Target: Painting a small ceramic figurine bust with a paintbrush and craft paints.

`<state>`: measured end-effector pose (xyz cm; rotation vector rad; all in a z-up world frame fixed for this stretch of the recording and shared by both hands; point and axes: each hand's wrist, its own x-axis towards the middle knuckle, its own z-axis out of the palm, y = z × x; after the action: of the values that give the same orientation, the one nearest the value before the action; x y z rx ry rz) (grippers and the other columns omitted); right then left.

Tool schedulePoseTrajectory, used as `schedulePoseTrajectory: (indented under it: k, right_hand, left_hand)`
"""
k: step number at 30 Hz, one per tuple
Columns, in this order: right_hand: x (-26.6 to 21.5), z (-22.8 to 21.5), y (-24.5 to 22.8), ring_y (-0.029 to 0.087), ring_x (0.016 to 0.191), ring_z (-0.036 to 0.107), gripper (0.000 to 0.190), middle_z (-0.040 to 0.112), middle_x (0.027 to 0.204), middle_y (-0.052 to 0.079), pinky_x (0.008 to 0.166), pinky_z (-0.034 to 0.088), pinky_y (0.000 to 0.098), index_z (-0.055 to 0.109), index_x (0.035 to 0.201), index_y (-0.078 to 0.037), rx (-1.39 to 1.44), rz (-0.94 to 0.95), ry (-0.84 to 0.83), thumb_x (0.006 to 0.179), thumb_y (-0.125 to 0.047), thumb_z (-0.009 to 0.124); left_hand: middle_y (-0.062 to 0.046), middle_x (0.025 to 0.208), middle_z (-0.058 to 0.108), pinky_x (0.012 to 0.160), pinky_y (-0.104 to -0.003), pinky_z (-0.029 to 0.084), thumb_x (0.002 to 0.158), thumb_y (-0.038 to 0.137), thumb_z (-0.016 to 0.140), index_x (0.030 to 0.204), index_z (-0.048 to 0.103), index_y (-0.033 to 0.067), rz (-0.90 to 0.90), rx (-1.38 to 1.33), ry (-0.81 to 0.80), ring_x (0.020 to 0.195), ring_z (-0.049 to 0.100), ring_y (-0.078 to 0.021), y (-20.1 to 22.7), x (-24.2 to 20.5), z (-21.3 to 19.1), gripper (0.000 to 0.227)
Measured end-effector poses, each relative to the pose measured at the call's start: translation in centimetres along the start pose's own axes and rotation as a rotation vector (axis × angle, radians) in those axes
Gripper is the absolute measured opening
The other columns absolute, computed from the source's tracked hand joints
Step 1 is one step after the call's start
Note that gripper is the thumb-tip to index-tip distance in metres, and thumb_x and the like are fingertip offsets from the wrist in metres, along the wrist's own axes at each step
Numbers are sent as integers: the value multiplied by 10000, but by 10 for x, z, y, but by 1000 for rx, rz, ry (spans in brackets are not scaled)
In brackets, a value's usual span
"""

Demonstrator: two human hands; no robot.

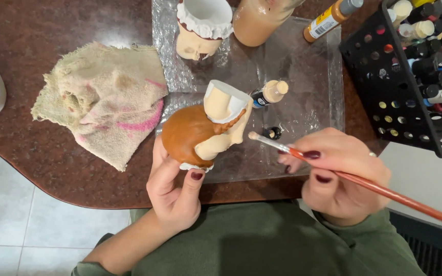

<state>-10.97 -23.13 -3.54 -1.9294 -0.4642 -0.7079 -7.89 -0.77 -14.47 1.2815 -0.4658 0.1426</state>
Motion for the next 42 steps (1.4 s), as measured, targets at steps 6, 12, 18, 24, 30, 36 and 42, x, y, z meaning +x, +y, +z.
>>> schedulePoseTrajectory:
  k: [6, 12, 18, 24, 30, 36, 42]
  right_hand:
    - [-2, -2, 6, 212, 754, 744, 150, 730, 1036, 188, 719, 627, 328, 582, 1172, -26, -145, 1, -250, 1041, -97, 590]
    - [14, 5, 5, 316, 857, 765, 147, 687, 1042, 223, 774, 651, 411, 534, 1129, -2, -162, -146, -318, 1024, -83, 598]
    - [21, 0, 5, 306, 894, 740, 181, 674, 1077, 255, 763, 640, 383, 514, 1152, 11, -192, -205, -437, 1027, -33, 638]
    - [22, 2, 5, 315, 833, 739, 162, 677, 1000, 233, 680, 624, 367, 510, 1094, 13, -227, -209, -378, 978, -44, 608]
    - [18, 1, 4, 318, 843, 735, 164, 672, 1032, 227, 714, 622, 384, 513, 1120, 3, -204, -181, -350, 1008, -74, 603]
    - [19, 2, 3, 314, 818, 730, 166, 673, 1008, 220, 701, 615, 387, 525, 1100, 9, -173, -174, -295, 976, -73, 600]
    - [15, 3, 6, 274, 751, 713, 164, 678, 962, 203, 647, 604, 353, 541, 1074, 3, -111, -191, -236, 936, -47, 613]
  left_hand:
    - [-152, 1395, 541, 1153, -320, 378, 1116, 167, 589, 1378, 600, -60, -9, -7, -2, 1293, 528, -234, 1, 1, 0, 347]
    - [-147, 1393, 542, 1153, -309, 368, 1124, 184, 599, 1413, 581, -60, -22, -7, 0, 1293, 526, -228, 0, -1, 0, 378]
    - [-132, 1366, 553, 1109, -299, 374, 1121, 178, 611, 1391, 601, -46, -5, 0, -3, 1237, 523, -206, -2, -2, 0, 351]
    - [-127, 1360, 548, 1114, -306, 375, 1120, 166, 614, 1358, 610, -38, 20, 4, -8, 1241, 522, -212, 0, 1, 2, 313]
    - [-130, 1321, 560, 1078, -297, 389, 1108, 162, 626, 1304, 634, -39, 25, 48, -4, 1224, 535, -212, 0, -1, 1, 281]
    - [-132, 1306, 565, 1063, -294, 401, 1093, 169, 628, 1253, 654, -29, 32, 69, -20, 1206, 543, -207, 0, -1, 0, 256]
    - [-133, 1307, 564, 1061, -296, 399, 1094, 168, 636, 1266, 648, -38, 51, 70, -10, 1209, 540, -212, 0, -1, 1, 269]
